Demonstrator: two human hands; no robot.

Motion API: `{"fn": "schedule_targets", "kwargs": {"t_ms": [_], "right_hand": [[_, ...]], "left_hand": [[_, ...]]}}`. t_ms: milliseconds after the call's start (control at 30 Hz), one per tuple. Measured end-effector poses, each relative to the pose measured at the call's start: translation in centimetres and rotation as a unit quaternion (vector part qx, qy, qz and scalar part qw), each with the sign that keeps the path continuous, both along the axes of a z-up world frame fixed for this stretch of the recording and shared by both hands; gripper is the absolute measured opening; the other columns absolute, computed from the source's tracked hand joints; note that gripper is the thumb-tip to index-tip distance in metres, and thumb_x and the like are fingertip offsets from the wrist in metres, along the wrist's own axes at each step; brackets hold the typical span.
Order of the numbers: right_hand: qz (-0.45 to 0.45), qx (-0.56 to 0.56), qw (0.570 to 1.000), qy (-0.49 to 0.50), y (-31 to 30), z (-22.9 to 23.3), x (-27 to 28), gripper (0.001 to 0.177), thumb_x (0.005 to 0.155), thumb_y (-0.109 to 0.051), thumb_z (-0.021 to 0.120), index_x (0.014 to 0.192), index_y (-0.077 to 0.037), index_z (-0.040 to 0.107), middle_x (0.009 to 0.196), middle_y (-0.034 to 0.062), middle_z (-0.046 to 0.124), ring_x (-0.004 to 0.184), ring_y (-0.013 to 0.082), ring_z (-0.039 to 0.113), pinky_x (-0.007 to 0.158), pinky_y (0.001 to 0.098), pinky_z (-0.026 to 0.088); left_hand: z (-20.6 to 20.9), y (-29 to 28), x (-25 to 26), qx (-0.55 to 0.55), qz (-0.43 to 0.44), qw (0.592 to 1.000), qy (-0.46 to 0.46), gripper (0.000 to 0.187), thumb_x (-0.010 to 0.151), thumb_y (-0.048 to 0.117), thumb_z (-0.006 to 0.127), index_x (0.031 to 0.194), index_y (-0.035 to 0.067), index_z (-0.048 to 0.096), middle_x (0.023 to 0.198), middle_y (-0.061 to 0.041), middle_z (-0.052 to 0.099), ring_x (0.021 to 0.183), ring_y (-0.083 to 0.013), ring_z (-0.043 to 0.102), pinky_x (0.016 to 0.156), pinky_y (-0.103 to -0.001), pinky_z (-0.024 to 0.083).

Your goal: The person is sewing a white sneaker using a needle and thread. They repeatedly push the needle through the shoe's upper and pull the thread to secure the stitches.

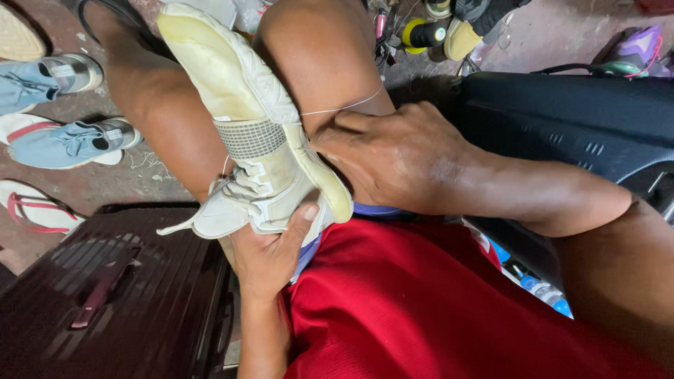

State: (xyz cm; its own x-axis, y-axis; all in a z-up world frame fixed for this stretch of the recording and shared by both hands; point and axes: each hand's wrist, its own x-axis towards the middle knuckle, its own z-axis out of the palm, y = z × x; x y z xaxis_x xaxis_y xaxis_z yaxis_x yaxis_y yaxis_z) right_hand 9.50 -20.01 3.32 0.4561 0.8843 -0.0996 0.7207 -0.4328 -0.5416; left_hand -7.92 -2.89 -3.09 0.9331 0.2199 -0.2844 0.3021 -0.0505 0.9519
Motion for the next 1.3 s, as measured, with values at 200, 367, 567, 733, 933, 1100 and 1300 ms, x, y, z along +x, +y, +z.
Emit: {"fn": "schedule_targets", "kwargs": {"t_ms": [200, 367, 567, 733, 933, 1100, 1300], "right_hand": [[0.073, -0.018, 0.994, -0.078, 0.7, 0.3, 1.1, 0.025, 0.088, -0.025, 0.071, 0.106, -0.008, 0.068, 0.089, 0.0047, 0.067, 0.07, 0.0216, 0.07, 0.046, 0.0377, 0.052], [0.087, -0.046, 0.992, -0.078, 1.5, 0.0, 1.5, 0.027, 0.085, -0.028, 0.071, 0.104, -0.009, 0.068, 0.088, 0.0038, 0.067, 0.068, 0.0226, 0.07, 0.048, 0.0378, 0.053], [0.125, -0.022, 0.988, -0.084, 1.9, -0.2, 1.9, 0.023, 0.082, -0.025, 0.07, 0.098, -0.009, 0.066, 0.094, 0.0069, 0.064, 0.063, 0.0235, 0.069, 0.048, 0.0379, 0.053], [0.211, 0.003, 0.964, -0.161, 2.0, -0.8, 2.5, 0.022, 0.087, -0.021, 0.069, 0.102, -0.006, 0.065, 0.093, 0.0064, 0.059, 0.071, 0.0211, 0.07, 0.06, 0.0349, 0.057], [0.137, 0.005, 0.985, -0.106, 2.7, -1.6, 2.1, 0.022, 0.085, -0.022, 0.065, 0.099, -0.006, 0.067, 0.088, 0.0067, 0.066, 0.07, 0.0259, 0.072, 0.057, 0.0408, 0.056], [0.118, -0.025, 0.984, -0.131, 3.4, -2.6, 1.5, 0.02, 0.084, -0.022, 0.064, 0.097, -0.006, 0.067, 0.086, 0.0089, 0.067, 0.071, 0.0268, 0.072, 0.057, 0.0427, 0.056], [0.174, 0.018, 0.979, -0.105, 2.0, -3.3, 2.7, 0.014, 0.094, -0.018, 0.065, 0.1, -0.005, 0.068, 0.09, 0.0115, 0.068, 0.067, 0.029, 0.07, 0.053, 0.0444, 0.054]], "left_hand": [[0.2, -0.7, 0.4, -0.033, 0.036, 0.999, 0.012, 0.029, 0.095, 0.009, 0.075, 0.121, -0.004, 0.069, 0.115, -0.01, 0.075, 0.106, -0.0169, 0.069, 0.098, -0.032, 0.054], [0.3, -0.6, 0.6, 0.033, 0.016, 0.999, -0.019, 0.028, 0.095, 0.008, 0.076, 0.12, -0.004, 0.07, 0.115, -0.011, 0.076, 0.108, -0.0193, 0.071, 0.101, -0.035, 0.053], [0.3, -0.4, 0.6, 0.045, 0.023, 0.999, 0.001, 0.026, 0.093, 0.008, 0.077, 0.116, -0.004, 0.07, 0.11, -0.011, 0.076, 0.102, -0.0194, 0.072, 0.096, -0.034, 0.055], [0.2, -0.4, 0.8, 0.08, 0.025, 0.996, -0.011, 0.026, 0.092, 0.006, 0.078, 0.115, -0.004, 0.07, 0.109, -0.011, 0.076, 0.101, -0.0197, 0.072, 0.096, -0.035, 0.055], [-0.1, -0.3, 0.8, 0.058, 0.041, 0.997, -0.012, 0.023, 0.094, 0.003, 0.077, 0.115, -0.004, 0.071, 0.109, -0.011, 0.076, 0.1, -0.0187, 0.072, 0.096, -0.033, 0.055], [-0.7, -0.6, 0.9, 0.019, 0.086, 0.996, 0.011, 0.029, 0.092, 0.003, 0.078, 0.117, -0.006, 0.068, 0.11, -0.01, 0.075, 0.101, -0.0157, 0.071, 0.095, -0.031, 0.056], [-1.2, -0.7, 0.7, -0.065, 0.122, 0.99, -0.004, 0.033, 0.092, 0.004, 0.078, 0.122, -0.005, 0.066, 0.115, -0.009, 0.072, 0.103, -0.014, 0.068, 0.096, -0.03, 0.053]]}}
